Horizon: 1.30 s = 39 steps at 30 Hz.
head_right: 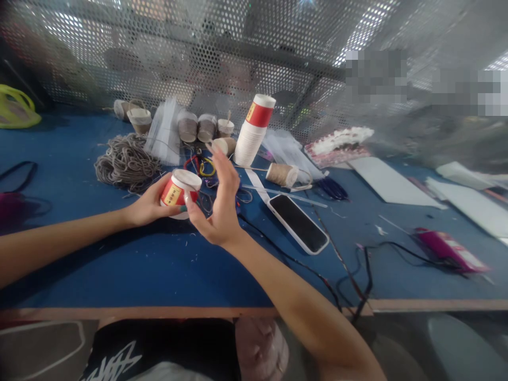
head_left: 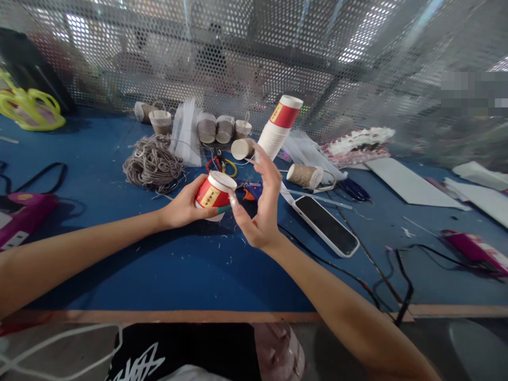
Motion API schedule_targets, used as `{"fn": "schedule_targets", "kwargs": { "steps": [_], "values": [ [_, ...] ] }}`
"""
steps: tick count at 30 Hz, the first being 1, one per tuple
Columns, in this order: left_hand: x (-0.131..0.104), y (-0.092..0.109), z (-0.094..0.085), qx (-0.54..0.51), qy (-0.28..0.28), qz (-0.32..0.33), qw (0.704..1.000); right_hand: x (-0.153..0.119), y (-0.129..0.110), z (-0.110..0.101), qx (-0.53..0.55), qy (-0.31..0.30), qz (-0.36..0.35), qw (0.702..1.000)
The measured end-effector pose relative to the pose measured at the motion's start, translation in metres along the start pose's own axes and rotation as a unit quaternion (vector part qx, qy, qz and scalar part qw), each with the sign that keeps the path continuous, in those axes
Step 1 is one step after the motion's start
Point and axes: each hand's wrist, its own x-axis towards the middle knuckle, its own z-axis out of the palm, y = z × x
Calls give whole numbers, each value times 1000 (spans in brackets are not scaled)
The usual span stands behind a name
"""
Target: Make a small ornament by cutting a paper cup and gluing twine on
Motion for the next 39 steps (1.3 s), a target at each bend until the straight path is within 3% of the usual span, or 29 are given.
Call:
{"fn": "schedule_targets", "kwargs": {
  "steps": [4,6,8,12,20,26,31,39],
  "values": [
    [0,1,0,-26,16,-16,999,-6,5,9,28,86,117,989],
    [0,2,1,-40,29,-24,998,-7,7,9,45,81,190,977],
    [0,2,1,-48,40,-25,998,-6,8,7,46,31,223,973],
    [0,1,1,-54,48,-25,997,0,5,2,17,-80,171,982],
    [1,1,2,-81,49,-34,995,-2,-1,4,10,-42,120,992],
    [-1,0,1,-74,34,-31,996,-3,7,6,-6,-5,147,989],
    [-1,1,1,-84,26,-39,995,-3,7,4,-19,-14,151,988],
    [0,2,0,-75,20,-44,996,5,4,-6,145,-85,227,959]
  ]
}}
